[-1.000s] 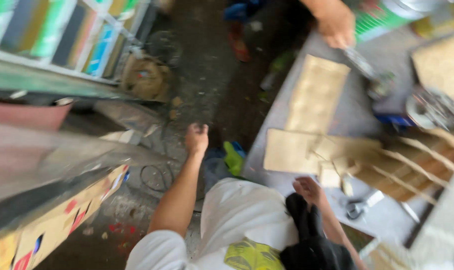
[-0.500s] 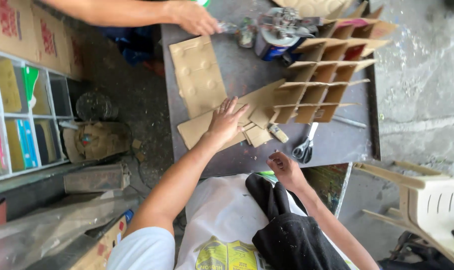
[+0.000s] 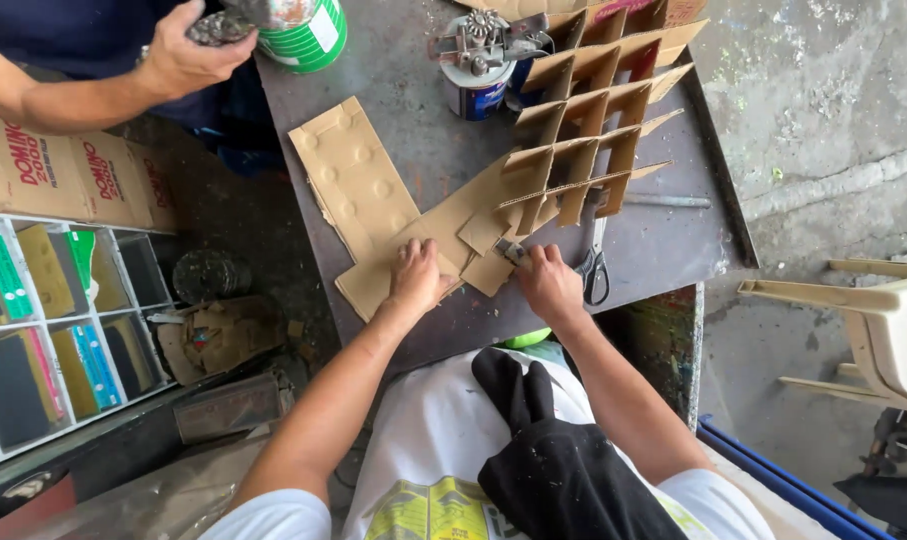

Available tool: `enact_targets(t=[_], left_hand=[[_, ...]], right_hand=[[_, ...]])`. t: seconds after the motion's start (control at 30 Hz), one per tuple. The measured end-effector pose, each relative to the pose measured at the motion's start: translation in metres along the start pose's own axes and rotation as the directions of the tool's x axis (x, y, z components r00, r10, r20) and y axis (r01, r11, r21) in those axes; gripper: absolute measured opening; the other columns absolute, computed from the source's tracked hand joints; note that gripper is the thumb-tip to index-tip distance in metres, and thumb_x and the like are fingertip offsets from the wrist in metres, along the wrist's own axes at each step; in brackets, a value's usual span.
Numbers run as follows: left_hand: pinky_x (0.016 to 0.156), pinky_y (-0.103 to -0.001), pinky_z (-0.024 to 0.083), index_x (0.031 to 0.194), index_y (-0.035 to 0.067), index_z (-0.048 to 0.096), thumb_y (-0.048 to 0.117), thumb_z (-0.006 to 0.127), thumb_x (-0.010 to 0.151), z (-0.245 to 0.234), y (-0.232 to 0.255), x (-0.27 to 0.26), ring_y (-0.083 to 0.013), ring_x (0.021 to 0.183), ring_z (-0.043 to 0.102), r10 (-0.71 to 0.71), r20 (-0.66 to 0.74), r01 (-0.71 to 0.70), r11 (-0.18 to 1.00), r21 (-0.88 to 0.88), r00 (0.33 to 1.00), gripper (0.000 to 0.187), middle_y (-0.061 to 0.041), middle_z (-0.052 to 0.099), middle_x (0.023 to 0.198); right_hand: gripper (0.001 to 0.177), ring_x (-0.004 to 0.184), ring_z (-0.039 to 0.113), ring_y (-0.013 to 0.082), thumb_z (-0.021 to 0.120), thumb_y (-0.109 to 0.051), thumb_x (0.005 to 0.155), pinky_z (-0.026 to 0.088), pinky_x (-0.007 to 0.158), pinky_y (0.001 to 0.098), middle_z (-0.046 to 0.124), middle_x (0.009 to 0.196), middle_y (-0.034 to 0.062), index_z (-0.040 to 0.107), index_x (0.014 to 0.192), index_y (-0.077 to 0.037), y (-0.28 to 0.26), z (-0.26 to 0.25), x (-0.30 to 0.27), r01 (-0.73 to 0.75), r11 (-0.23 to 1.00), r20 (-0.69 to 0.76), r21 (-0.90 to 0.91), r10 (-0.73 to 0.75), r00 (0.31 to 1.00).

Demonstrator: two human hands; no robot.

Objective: Cutting cardboard strips with scissors and assembling them into a grid-like divider structure.

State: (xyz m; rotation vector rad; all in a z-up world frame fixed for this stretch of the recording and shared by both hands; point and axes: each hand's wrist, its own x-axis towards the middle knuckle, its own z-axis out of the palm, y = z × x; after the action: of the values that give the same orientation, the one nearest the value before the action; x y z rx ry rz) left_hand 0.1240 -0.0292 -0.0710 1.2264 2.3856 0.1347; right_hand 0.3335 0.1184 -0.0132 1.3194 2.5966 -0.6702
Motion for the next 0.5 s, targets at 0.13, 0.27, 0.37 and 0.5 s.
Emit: enact_targets(t=[0.13,0.27,0.37,0.5], left_hand=[[0.092,-0.053,0.056,0.12,0.01,0.049,0.031,0.085,0.082,-0.009,-0.005,-0.015,-0.0421,0.118,0.065,-0.111,0.143,0.16,0.902,-0.4,0.983,0.057,-0.019,0.066,0.117],[0.097,-0.055,0.054,0.129,0.006,0.053,0.029,0.083,0.084,-0.071,0.033,-0.023,-0.0453,0.124,0.062,-0.16,0.189,0.241,0.784,-0.571,0.969,0.06,-0.025,0.066,0.125],[0.103,-0.057,0.052,0.145,0.002,0.046,0.026,0.082,0.087,-0.08,0.057,0.003,-0.0478,0.129,0.058,-0.132,0.205,0.238,0.693,-0.68,0.97,0.073,-0.032,0.061,0.135],[0.102,-0.055,0.054,0.141,0.004,0.051,0.033,0.084,0.08,-0.041,0.071,0.048,-0.0417,0.128,0.061,-0.112,0.233,0.222,0.823,-0.523,0.966,0.075,-0.024,0.065,0.134]], right_hand=[[0.041,0.077,0.075,0.0382,0.071,-0.045,0.086,0.062,0.072,0.0478,0.052,0.1,0.0017,0.049,0.11,-0.021,0.005,0.02,-0.006,0.039,0.994,-0.056,-0.101,-0.045,0.997],[0.037,0.08,0.073,0.0433,0.07,-0.043,0.088,0.061,0.075,0.0527,0.054,0.099,0.0054,0.049,0.107,-0.019,0.019,0.02,-0.022,0.011,1.0,-0.016,0.001,-0.011,1.0],[0.039,0.085,0.071,0.0482,0.071,-0.044,0.087,0.059,0.078,0.0582,0.056,0.1,0.0095,0.05,0.107,-0.017,0.027,0.028,-0.028,-0.003,0.998,0.03,0.068,0.001,1.0],[0.04,0.092,0.07,0.0508,0.071,-0.042,0.087,0.058,0.082,0.0583,0.057,0.103,0.0123,0.051,0.108,-0.016,0.024,0.026,-0.032,-0.026,0.993,0.081,0.111,0.017,0.997]])
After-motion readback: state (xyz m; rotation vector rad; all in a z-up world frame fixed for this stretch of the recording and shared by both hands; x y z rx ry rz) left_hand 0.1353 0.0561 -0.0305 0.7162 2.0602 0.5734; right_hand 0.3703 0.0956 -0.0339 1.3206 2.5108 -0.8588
